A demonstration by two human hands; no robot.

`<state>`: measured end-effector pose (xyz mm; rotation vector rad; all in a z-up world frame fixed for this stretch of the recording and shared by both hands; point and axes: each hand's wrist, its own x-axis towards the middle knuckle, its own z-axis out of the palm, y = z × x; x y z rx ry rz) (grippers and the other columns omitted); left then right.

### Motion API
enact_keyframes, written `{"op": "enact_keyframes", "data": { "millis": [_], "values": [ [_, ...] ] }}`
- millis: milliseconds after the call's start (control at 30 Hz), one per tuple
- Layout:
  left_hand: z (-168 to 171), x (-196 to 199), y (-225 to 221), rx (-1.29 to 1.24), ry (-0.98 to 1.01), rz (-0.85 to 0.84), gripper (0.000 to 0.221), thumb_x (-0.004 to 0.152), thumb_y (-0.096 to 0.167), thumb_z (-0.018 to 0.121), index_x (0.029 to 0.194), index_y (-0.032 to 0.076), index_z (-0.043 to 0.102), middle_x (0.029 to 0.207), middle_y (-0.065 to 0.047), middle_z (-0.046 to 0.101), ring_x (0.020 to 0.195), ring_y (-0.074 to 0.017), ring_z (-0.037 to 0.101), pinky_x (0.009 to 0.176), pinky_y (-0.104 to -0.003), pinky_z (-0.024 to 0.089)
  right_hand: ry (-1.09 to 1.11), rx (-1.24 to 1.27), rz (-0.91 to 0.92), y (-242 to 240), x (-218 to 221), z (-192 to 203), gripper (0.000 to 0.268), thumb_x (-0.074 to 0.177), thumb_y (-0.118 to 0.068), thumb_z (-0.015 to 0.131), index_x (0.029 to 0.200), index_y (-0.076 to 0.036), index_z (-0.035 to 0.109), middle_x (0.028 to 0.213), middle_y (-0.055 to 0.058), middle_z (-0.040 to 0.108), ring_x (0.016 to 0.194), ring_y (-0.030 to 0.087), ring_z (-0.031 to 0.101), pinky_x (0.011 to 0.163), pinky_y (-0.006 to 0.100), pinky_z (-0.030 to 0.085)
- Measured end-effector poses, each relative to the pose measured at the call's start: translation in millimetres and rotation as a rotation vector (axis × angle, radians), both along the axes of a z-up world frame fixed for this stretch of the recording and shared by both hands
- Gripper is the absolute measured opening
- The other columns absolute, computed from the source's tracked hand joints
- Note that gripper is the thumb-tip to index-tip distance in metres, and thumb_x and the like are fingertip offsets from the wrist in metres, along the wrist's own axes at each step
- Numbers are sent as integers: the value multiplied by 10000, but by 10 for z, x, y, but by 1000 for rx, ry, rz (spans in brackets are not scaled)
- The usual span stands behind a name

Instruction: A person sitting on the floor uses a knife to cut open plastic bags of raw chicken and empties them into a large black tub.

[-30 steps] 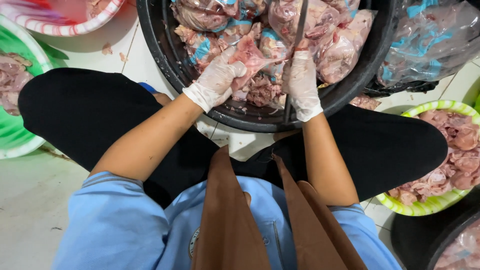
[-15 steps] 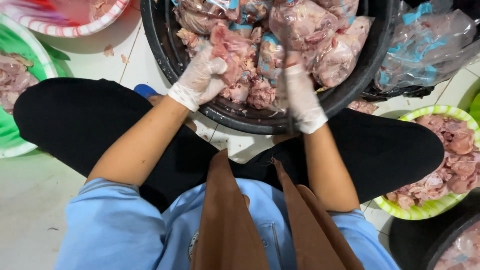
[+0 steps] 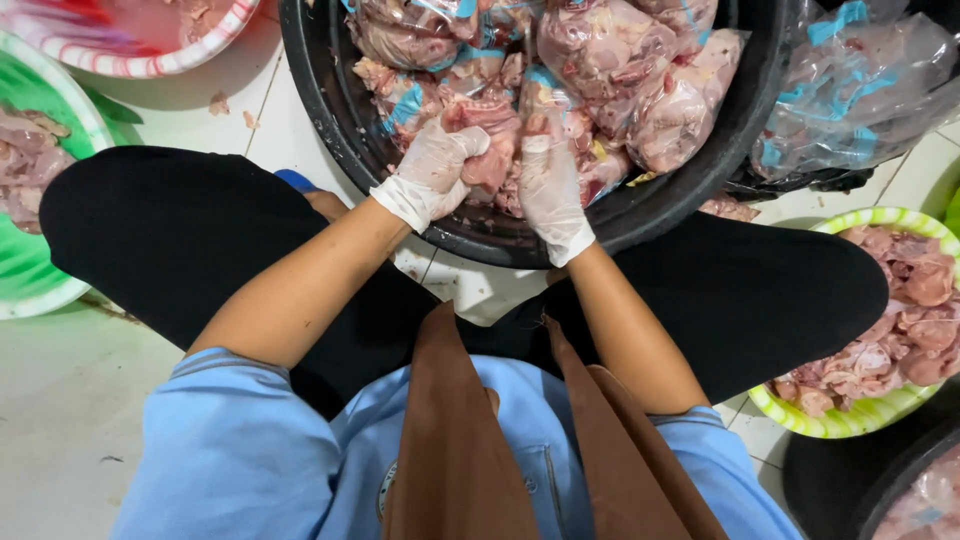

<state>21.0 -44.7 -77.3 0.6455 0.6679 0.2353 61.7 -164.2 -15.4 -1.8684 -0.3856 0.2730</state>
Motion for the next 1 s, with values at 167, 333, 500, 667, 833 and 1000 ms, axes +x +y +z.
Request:
{"op": "enact_keyframes", "data": {
  "millis": [167,333,500,667,833,1000],
  "values": [
    [606,-139,282,-125,54,-177,279,712,-121,499,926,54,538,977,-132,620,880,-271,608,794,-428,541,299,164,-146,-233,338,-80,374,903,-494,324,985,-145,433,811,-25,450,718,93,407,654,240,279],
    [392,-163,372,-258,-84,-102,96,786,-32,536,805,-4,625,820,-143,657,768,-289,652,711,-417,554,687,483,280,-226,228,429,459,921,-512,267,810,-146,521,501,-73,452,336,38,384,247,156,304],
    [256,-177,335,-468,59,-53,119,803,123,604,834,8,605,882,-149,644,816,-295,635,741,-390,514,1313,424,363,-34,-119,184,680,749,-737,210,572,-104,386,496,-2,320,370,98,248,291,204,148],
    [409,-235,330,-438,-186,-169,275,867,187,575,1094,34,603,1049,-128,654,946,-289,633,804,-414,494,1283,379,205,25,-206,-43,742,661,-796,273,730,-78,448,578,-15,412,398,68,216,326,196,95],
    [401,-258,392,-504,-171,-182,305,877,230,578,1140,76,595,1065,-111,648,985,-297,627,857,-445,504,1121,559,203,2,-83,-116,503,844,-635,293,615,-191,355,460,-86,319,325,49,259,253,210,172],
    [297,-241,359,-385,-192,-7,140,862,185,620,969,98,645,870,-70,680,796,-256,668,733,-443,561,866,236,-240,1,50,-183,459,824,-639,288,650,-217,335,448,-54,293,311,78,238,292,229,176]
  ]
}}
